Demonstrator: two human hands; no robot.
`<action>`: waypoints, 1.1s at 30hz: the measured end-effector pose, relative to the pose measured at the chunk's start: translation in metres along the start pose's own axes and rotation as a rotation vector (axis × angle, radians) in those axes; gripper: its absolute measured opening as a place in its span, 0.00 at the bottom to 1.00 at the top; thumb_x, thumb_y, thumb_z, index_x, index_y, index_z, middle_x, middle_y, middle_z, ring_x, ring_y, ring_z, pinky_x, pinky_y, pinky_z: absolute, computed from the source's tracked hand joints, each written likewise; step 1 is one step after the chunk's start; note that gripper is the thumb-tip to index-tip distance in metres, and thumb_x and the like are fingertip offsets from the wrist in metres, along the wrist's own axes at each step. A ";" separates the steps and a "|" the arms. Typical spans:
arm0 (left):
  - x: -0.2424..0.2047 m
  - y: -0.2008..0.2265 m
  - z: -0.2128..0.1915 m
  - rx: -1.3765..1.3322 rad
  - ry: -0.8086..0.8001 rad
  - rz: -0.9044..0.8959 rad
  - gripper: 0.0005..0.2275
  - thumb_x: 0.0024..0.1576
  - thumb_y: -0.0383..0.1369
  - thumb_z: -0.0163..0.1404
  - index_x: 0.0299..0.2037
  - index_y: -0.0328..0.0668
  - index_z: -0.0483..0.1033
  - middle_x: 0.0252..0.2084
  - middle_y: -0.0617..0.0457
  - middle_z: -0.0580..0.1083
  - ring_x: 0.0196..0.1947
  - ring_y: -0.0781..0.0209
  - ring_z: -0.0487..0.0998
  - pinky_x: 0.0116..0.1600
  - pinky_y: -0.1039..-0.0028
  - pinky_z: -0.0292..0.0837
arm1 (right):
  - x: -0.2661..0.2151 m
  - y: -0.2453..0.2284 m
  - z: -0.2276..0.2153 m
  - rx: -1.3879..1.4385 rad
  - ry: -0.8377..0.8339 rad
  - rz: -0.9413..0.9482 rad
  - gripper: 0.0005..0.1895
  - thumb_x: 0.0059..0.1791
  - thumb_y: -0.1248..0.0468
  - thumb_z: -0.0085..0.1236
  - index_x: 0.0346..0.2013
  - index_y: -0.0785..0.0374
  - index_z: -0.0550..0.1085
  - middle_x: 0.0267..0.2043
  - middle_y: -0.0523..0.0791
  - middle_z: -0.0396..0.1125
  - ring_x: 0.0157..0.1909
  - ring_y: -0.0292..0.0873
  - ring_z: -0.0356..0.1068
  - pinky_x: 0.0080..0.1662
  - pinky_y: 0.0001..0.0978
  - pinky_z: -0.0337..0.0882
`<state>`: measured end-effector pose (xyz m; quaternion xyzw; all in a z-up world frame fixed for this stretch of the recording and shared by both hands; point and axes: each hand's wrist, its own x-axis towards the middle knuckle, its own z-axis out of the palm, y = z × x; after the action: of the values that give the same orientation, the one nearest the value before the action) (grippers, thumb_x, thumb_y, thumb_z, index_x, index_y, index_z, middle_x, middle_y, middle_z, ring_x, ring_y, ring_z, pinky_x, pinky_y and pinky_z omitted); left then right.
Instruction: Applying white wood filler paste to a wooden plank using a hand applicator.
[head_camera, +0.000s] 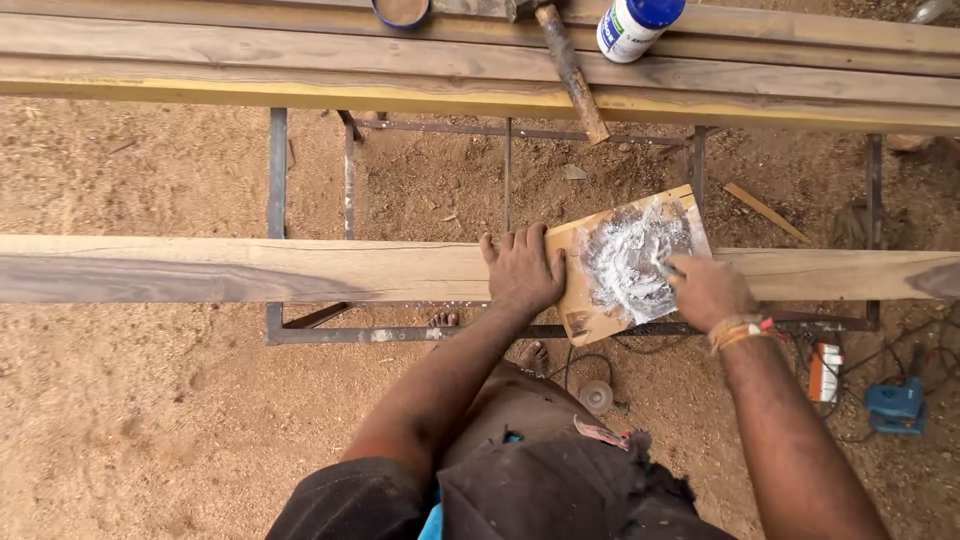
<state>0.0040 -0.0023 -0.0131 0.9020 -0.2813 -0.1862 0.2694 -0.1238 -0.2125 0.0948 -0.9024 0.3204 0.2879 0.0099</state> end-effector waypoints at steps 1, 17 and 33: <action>0.000 0.000 -0.002 -0.005 -0.036 -0.007 0.26 0.62 0.50 0.36 0.64 0.40 0.60 0.56 0.41 0.71 0.62 0.45 0.67 0.71 0.35 0.33 | -0.004 -0.003 0.005 0.002 0.005 0.033 0.14 0.59 0.54 0.45 0.53 0.48 0.77 0.37 0.47 0.74 0.36 0.47 0.74 0.41 0.45 0.77; -0.001 0.001 -0.004 -0.011 -0.058 -0.016 0.26 0.63 0.50 0.35 0.65 0.40 0.59 0.54 0.41 0.72 0.62 0.46 0.68 0.73 0.34 0.31 | -0.002 -0.056 -0.009 1.746 0.376 0.762 0.13 0.55 0.67 0.47 0.51 0.73 0.72 0.50 0.56 0.65 0.41 0.45 0.73 0.35 0.25 0.79; 0.001 0.007 0.003 -0.060 0.108 -0.021 0.24 0.62 0.49 0.37 0.61 0.41 0.64 0.54 0.43 0.74 0.61 0.44 0.70 0.72 0.37 0.33 | -0.033 0.013 0.034 -0.090 0.438 -0.354 0.16 0.51 0.68 0.48 0.50 0.57 0.77 0.49 0.47 0.75 0.51 0.48 0.74 0.53 0.44 0.75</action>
<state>0.0001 -0.0085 -0.0115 0.9051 -0.2513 -0.1482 0.3092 -0.1696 -0.1970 0.0861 -0.9845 0.1394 0.0940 -0.0496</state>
